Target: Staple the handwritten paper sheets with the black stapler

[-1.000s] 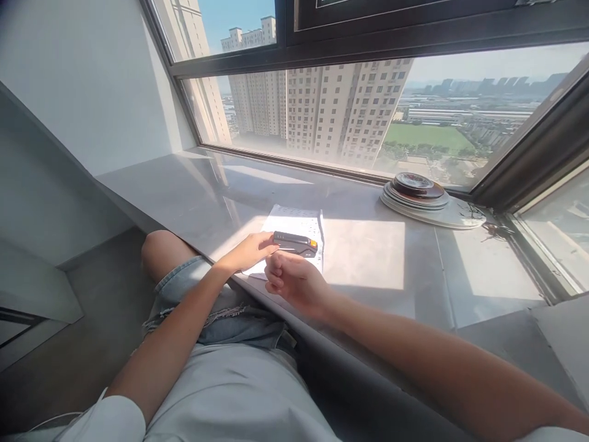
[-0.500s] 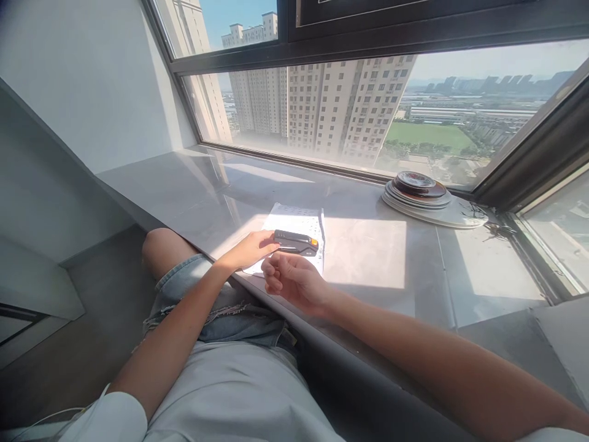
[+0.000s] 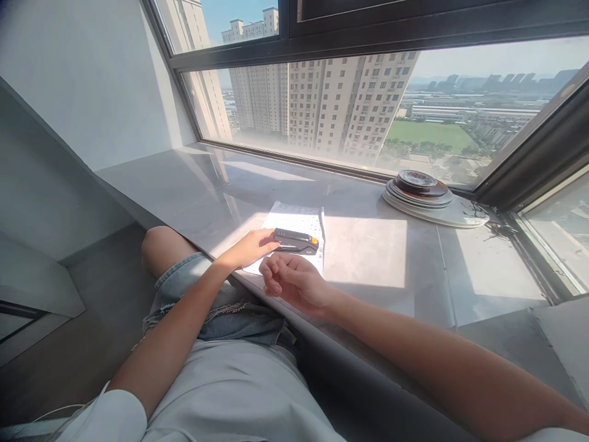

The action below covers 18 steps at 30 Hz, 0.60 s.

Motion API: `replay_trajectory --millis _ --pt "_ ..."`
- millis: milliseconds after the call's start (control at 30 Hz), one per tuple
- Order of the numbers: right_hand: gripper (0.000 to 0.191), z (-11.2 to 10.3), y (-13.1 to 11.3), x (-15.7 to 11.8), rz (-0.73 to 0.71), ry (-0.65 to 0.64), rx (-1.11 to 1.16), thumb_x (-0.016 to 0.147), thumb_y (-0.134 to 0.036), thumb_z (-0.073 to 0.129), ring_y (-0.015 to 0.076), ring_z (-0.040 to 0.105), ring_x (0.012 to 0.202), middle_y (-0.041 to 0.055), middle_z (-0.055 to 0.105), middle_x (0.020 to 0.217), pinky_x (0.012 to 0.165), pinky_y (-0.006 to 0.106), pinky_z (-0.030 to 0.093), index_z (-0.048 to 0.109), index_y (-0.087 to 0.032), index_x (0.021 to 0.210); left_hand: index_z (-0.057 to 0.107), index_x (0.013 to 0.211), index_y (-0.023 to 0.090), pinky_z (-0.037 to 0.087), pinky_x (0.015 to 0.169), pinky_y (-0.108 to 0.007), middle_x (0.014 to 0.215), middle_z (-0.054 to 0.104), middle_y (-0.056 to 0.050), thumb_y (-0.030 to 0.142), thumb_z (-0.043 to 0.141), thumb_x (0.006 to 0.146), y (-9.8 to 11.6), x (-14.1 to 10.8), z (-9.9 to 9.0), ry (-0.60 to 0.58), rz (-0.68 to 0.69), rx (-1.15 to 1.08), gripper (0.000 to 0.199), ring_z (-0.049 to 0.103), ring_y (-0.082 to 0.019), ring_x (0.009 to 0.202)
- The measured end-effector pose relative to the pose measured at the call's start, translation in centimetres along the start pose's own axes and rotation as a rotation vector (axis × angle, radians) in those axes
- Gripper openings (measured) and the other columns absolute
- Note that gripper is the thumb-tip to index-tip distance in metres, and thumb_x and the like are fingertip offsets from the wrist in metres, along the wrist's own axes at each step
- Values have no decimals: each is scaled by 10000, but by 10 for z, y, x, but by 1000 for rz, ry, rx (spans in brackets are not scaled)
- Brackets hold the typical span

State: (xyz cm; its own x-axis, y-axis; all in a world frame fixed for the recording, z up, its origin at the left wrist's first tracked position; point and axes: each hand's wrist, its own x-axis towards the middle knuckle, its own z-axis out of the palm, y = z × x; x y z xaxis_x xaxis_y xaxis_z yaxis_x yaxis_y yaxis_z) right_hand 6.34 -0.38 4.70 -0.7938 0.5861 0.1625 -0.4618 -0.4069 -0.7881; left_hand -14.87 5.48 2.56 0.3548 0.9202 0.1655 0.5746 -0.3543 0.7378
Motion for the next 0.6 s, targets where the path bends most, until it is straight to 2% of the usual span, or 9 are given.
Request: replay_trajectory --millis 133,267,333,433,600 --pt "390 -2 -1 0 -64 60 -120 933 -475 813 99 386 612 -18 526 793 626 304 350 616 -193 749 742 1129 208 513 1008 -384 1119 759 -56 471 575 1017 0 -1 0 -8 3 -20 331 674 -255 1068" --pt "297 -15 -16 4 -240 249 -408 904 -437 847 144 470 693 10 588 781 658 327 405 743 -212 740 749 1137 206 540 931 -378 1095 759 -69 503 586 1013 3 -2 -2 -15 -28 -26 361 684 -265 1015" --pt "211 -28 -28 7 -324 332 -504 853 -378 895 159 529 729 18 630 817 694 345 456 778 -231 756 759 1130 217 542 938 -380 1071 761 -61 490 588 1015 4 -3 -3 -14 -5 -29 342 687 -267 1011" --pt "211 -53 -48 14 -453 417 -609 795 -351 934 175 574 748 20 652 818 707 358 490 772 -243 716 761 1083 226 537 942 -372 1025 758 -44 459 594 1014 2 -2 -3 16 29 -15 294 687 -258 993" --pt "210 -90 -64 17 -554 450 -898 930 -445 802 215 628 864 47 711 912 811 386 508 809 -253 846 724 1000 212 516 895 -339 984 739 -23 428 578 1021 -2 -1 -2 14 41 3 261 667 -225 937"
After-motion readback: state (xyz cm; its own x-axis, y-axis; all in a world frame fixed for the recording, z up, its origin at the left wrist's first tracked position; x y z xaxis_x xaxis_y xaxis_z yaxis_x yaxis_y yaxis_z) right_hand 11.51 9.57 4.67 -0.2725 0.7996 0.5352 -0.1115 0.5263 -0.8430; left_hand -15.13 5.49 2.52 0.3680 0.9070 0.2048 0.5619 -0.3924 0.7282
